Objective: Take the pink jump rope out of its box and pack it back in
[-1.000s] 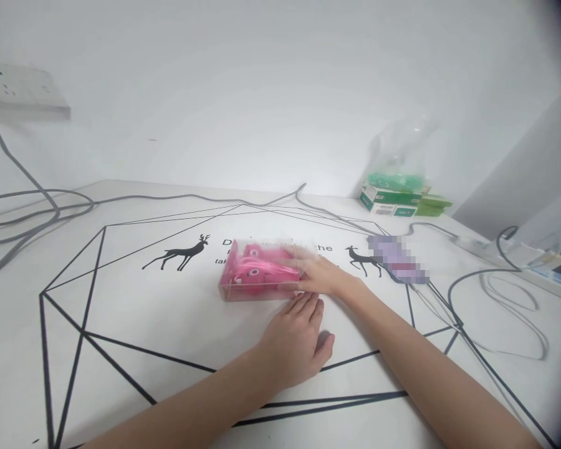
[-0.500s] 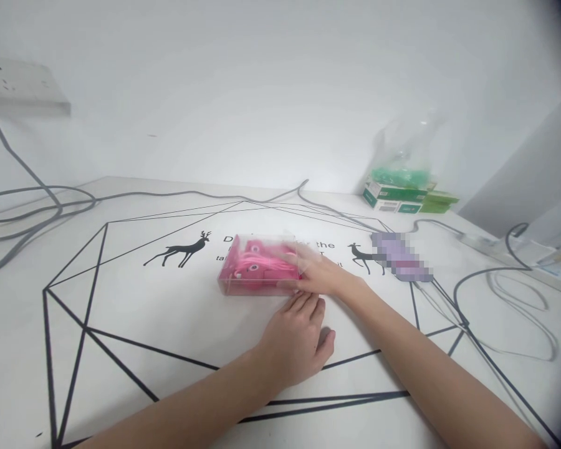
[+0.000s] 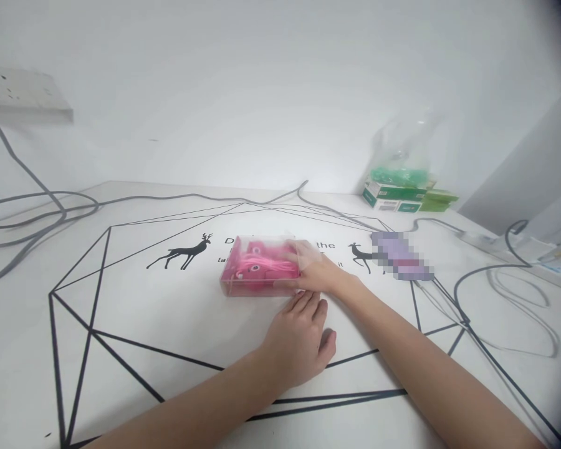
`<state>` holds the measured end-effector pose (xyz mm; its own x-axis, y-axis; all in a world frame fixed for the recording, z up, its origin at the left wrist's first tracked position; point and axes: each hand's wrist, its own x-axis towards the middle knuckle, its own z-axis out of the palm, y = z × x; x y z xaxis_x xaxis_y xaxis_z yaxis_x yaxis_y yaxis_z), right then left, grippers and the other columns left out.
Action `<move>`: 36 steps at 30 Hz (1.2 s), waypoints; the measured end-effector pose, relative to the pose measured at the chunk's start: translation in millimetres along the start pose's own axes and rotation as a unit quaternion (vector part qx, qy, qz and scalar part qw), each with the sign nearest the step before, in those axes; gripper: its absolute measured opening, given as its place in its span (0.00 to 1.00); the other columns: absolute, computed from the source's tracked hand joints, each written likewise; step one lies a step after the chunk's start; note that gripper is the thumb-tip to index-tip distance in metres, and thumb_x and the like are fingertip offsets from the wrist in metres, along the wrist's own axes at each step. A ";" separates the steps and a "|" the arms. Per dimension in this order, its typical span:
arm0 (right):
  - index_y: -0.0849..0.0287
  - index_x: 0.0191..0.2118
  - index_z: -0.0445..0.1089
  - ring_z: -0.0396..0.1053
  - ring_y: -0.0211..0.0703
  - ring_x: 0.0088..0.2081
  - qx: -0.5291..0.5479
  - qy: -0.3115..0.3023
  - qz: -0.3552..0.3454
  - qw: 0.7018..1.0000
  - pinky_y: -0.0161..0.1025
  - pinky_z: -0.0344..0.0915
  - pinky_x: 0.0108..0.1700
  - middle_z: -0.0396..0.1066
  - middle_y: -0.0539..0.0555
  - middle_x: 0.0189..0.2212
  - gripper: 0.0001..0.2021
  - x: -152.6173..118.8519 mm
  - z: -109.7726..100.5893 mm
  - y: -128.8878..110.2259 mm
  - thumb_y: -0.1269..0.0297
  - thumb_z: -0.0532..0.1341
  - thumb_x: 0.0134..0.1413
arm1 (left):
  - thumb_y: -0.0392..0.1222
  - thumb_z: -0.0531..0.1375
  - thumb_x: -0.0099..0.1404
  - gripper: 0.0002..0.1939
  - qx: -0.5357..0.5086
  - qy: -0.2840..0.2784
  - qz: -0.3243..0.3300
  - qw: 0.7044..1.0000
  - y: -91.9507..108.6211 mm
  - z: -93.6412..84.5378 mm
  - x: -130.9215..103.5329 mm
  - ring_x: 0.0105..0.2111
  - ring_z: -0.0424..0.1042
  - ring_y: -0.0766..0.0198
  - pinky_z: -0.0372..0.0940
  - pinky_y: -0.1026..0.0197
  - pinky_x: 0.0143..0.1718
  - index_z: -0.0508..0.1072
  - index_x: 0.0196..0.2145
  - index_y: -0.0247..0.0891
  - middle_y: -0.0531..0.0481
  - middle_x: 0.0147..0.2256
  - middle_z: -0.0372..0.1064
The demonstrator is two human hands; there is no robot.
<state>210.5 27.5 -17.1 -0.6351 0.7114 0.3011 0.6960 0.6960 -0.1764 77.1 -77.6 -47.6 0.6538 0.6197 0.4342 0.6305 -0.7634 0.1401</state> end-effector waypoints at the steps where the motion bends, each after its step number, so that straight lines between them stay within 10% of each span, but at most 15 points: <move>1: 0.53 0.62 0.62 0.59 0.59 0.55 -0.005 0.003 0.003 1.000 0.55 0.60 0.56 0.61 0.63 0.57 0.34 0.1 0.3 0.4 0.42 0.62 0.53 | 0.44 0.52 0.65 0.23 0.001 0.002 0.000 1.000 0.0 0.4 -0.4 0.55 0.67 0.46 0.61 0.47 0.59 0.71 0.52 0.25 0.32 0.54 0.68; 36: 0.45 0.63 0.61 0.64 0.55 0.49 0.017 -0.038 0.009 0.999 0.51 0.65 0.50 0.67 0.58 0.51 0.33 -13.1 -16.4 19.5 0.47 0.64 0.52 | 0.43 0.52 0.66 0.24 0.013 -0.022 0.018 1.000 -2.3 1.3 -2.2 0.58 0.64 0.46 0.60 0.47 0.60 0.69 0.54 0.25 0.31 0.56 0.66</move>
<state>237.8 30.1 -9.1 -0.6470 0.7284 0.2257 0.6966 0.6849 -0.2136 74.8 -76.9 -50.0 0.6940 0.5991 0.3992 0.6164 -0.7810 0.1006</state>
